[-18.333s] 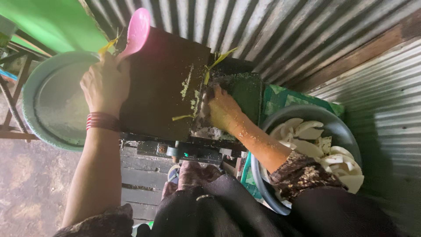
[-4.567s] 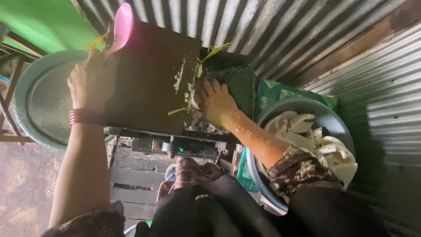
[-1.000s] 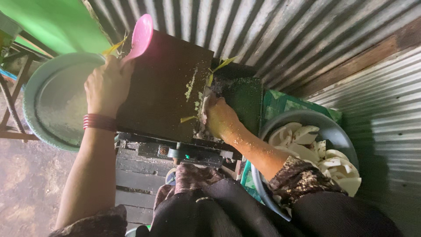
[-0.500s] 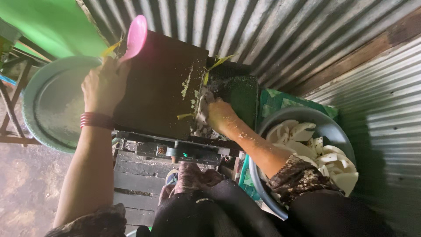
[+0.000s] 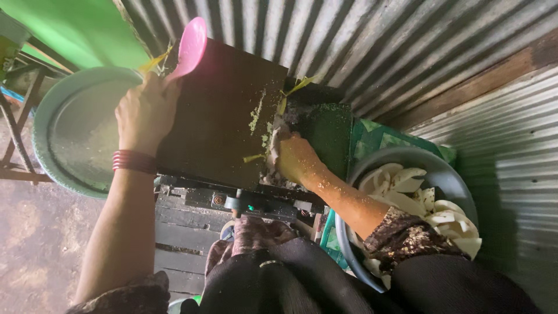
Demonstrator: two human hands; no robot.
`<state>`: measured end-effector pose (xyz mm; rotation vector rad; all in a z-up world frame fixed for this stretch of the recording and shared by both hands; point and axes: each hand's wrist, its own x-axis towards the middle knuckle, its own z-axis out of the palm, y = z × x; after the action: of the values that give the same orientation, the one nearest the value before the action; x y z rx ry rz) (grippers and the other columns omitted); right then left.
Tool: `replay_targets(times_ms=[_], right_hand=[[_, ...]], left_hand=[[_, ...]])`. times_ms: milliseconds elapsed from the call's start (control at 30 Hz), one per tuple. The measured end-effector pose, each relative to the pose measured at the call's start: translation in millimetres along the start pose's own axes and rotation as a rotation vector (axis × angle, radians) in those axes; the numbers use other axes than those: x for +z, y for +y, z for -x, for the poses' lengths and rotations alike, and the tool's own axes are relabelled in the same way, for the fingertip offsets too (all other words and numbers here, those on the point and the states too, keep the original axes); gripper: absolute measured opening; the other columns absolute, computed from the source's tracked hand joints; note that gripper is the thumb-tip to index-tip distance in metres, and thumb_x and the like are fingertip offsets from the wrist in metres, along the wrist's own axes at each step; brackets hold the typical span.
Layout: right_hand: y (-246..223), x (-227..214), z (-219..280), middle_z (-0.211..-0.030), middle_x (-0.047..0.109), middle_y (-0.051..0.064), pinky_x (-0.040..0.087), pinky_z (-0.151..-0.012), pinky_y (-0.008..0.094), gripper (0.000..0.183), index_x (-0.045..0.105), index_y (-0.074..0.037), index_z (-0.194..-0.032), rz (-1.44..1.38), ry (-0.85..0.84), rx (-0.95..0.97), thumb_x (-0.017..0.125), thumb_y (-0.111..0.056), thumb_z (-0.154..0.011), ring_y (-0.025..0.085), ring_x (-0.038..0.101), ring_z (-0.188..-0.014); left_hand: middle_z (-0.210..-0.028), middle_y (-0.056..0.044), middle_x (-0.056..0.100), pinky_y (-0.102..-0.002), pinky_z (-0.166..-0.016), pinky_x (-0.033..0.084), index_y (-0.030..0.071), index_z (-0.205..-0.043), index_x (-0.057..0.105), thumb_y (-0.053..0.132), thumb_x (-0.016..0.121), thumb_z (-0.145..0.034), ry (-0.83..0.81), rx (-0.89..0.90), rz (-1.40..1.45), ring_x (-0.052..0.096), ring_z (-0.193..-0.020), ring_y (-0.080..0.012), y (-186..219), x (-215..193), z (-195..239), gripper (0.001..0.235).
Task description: The person repeatedly places sliced white vegetable pieces onto a manual grater and pushes them through the blade to produce grated pulp. The person uses a pink plastic spoon to assist in guiding the material. Grated output accumulates on the grater surface and in a nearby metal bowl.
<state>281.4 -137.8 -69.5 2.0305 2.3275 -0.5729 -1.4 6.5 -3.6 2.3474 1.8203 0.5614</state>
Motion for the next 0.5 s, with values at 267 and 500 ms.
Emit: replay_targets(times_ms=[267, 500], right_hand=[[-9.4, -10.2, 3.7, -0.095, 0.073, 0.024, 0.057, -0.085, 0.052, 0.022, 0.073, -0.001, -0.099, -0.087, 0.042, -0.011, 0.064, -0.014, -0.084, 0.048, 0.068, -0.093], [-4.7, -4.0, 5.4, -0.093, 0.070, 0.029, 0.057, -0.084, 0.051, 0.033, 0.070, 0.005, -0.095, -0.101, 0.079, 0.098, 0.073, -0.024, -0.081, 0.046, 0.070, -0.092]], left_hand=[[-0.082, -0.029, 0.069, -0.061, -0.068, 0.052, 0.004, -0.106, 0.063, 0.052, 0.056, -0.110, 0.011, -0.009, -0.010, 0.067, -0.077, -0.0525, 1.3, 0.1, 1.7, 0.049], [-0.082, -0.029, 0.069, -0.062, -0.068, 0.051, 0.005, -0.108, 0.064, 0.052, 0.056, -0.109, 0.014, 0.003, 0.000, 0.066, -0.078, -0.0531, 0.8, -1.6, 4.1, 0.048]])
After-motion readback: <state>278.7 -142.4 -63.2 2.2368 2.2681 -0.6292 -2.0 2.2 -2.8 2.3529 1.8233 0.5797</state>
